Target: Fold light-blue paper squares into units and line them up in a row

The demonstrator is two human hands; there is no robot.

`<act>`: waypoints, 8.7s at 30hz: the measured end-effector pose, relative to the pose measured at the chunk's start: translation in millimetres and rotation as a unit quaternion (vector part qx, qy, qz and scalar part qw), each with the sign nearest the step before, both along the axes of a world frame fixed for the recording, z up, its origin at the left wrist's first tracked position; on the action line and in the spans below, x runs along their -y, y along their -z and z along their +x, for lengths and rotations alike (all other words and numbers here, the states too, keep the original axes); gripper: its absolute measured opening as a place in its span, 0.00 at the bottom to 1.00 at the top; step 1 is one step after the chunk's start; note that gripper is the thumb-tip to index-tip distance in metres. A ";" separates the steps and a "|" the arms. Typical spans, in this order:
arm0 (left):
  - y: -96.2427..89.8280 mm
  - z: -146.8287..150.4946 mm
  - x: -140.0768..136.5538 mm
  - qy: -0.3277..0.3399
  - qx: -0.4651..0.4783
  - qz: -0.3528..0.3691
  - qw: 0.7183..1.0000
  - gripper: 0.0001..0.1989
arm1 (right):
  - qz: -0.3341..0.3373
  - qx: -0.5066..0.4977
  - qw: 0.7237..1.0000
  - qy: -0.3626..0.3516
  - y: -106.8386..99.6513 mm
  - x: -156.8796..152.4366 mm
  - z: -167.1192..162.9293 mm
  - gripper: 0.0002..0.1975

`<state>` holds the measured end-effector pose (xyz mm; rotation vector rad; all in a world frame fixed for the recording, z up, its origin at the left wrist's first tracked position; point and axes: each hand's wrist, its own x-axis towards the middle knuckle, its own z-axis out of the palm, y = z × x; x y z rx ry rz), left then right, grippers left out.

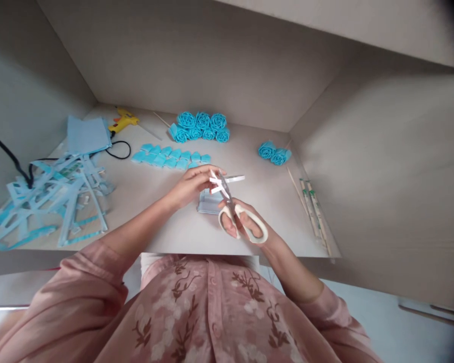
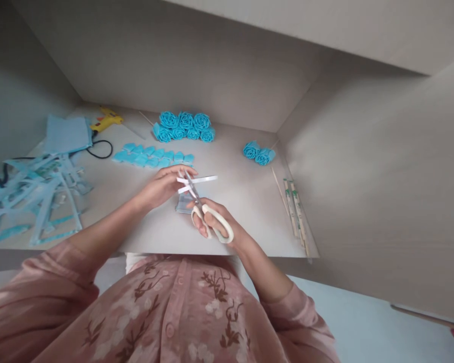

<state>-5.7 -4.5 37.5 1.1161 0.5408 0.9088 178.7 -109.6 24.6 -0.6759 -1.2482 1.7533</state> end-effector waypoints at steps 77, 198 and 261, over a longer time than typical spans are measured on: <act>27.6 5.3 -0.4 0.140 0.010 -0.049 0.989 0.20 | -0.085 -0.071 0.994 -0.022 14.5 -12.4 13.2 0.27; 0.1 2.9 0.2 0.063 0.121 -0.146 0.980 0.23 | 0.181 0.511 0.812 0.216 -23.6 -1.7 34.9 0.25; 4.6 6.0 -1.9 -0.049 0.047 -0.034 0.997 0.47 | 0.124 0.433 0.862 0.234 -11.7 -13.5 13.7 0.25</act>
